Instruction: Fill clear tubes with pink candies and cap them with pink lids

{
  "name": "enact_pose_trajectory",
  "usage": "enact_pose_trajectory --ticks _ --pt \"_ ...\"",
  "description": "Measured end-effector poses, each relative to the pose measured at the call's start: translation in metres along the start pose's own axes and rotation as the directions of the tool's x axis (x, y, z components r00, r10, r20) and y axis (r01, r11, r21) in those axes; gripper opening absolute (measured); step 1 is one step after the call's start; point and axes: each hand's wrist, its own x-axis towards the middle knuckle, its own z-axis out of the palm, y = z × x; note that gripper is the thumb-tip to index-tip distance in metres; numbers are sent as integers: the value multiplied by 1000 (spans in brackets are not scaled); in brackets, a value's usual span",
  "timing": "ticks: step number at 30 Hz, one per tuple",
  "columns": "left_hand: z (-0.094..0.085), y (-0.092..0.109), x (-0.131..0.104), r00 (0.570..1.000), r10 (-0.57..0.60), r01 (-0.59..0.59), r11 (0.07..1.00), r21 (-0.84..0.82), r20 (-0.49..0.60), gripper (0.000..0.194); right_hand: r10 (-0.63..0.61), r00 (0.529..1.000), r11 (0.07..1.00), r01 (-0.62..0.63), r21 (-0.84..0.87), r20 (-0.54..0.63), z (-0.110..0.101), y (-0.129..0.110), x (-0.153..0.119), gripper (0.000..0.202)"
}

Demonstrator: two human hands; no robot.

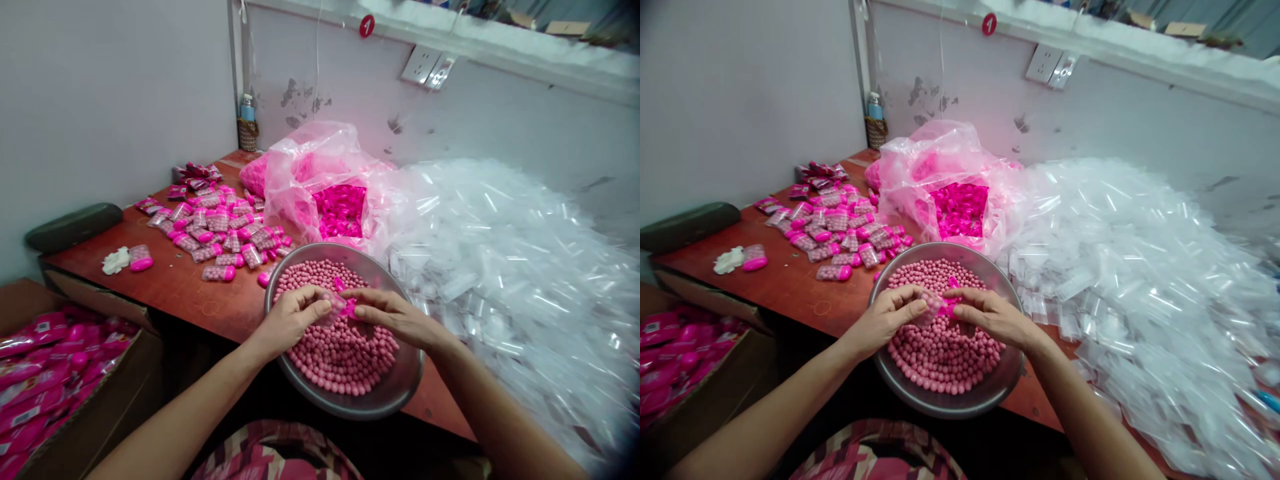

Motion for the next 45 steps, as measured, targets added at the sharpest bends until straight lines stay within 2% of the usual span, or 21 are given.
enact_pose_trajectory --ticks 3,5,8,10,11,13,15,16,19,22,27,30,31,33,34,35,36,38,39,41,45 --pt "2 1 0 998 -21 13 993 -114 -63 23 -85 971 980 123 158 -224 8 7 6 38" --pt "2 0 1 994 -40 22 983 -180 -99 25 -147 930 974 196 114 -337 12 10 7 34" --pt "1 -3 3 989 -71 38 968 -248 -126 28 -339 812 940 281 -191 -474 13 12 1 29" --pt "1 -4 4 987 -78 40 965 -260 -141 29 -446 730 882 258 -395 -518 13 12 -4 26" --pt "1 -4 4 986 -75 34 966 -256 -151 29 -453 709 872 227 -434 -540 13 12 -6 25" --pt "2 -5 4 982 -46 4 975 -223 -184 27 -349 713 928 171 -332 -609 17 10 -7 26" --pt "2 -6 2 977 31 -61 989 -136 -212 23 -157 751 986 157 -57 -641 25 9 -4 30" --pt "2 -6 1 973 84 -101 993 -65 -215 20 -72 773 981 169 95 -630 29 7 -1 32" --pt "2 -6 -4 961 220 -193 967 169 -166 17 45 796 878 256 404 -604 42 4 9 33" --pt "2 -3 -8 958 269 -226 921 316 -97 18 81 780 817 304 489 -620 47 -1 16 33" --pt "5 0 -11 952 301 -252 874 415 -55 18 98 815 826 253 503 -572 44 -6 19 34" --pt "6 0 -12 949 315 -270 861 431 -34 17 40 801 901 229 368 -597 40 -7 17 34" --pt "6 0 -12 947 319 -274 861 428 -36 18 -9 782 931 233 279 -623 37 -8 15 33" --pt "6 -1 -11 945 321 -272 869 414 -54 19 -173 702 967 254 17 -691 30 -10 10 28" --pt "6 -1 -11 946 318 -267 873 408 -63 19 -280 661 956 256 -141 -696 27 -11 7 25" --pt "5 -1 -10 948 312 -259 875 408 -66 20 -389 639 921 256 -293 -664 24 -13 4 22" --pt "5 -1 -10 950 304 -253 875 413 -63 20 -486 643 867 264 -423 -593 21 -15 2 20" --pt "5 -1 -9 953 298 -248 863 440 -48 19 -615 693 735 330 -592 -377 19 -20 -2 20" --pt "5 -2 -9 953 302 -250 853 459 -41 19 -651 709 675 375 -636 -273 20 -22 -2 21" --pt "6 -2 -10 950 312 -259 834 486 -29 20 -691 711 580 434 -690 -134 22 -23 -2 23" --pt "7 -2 -14 950 311 -254 812 526 -21 19 -714 698 505 452 -735 -62 28 -17 1 24"
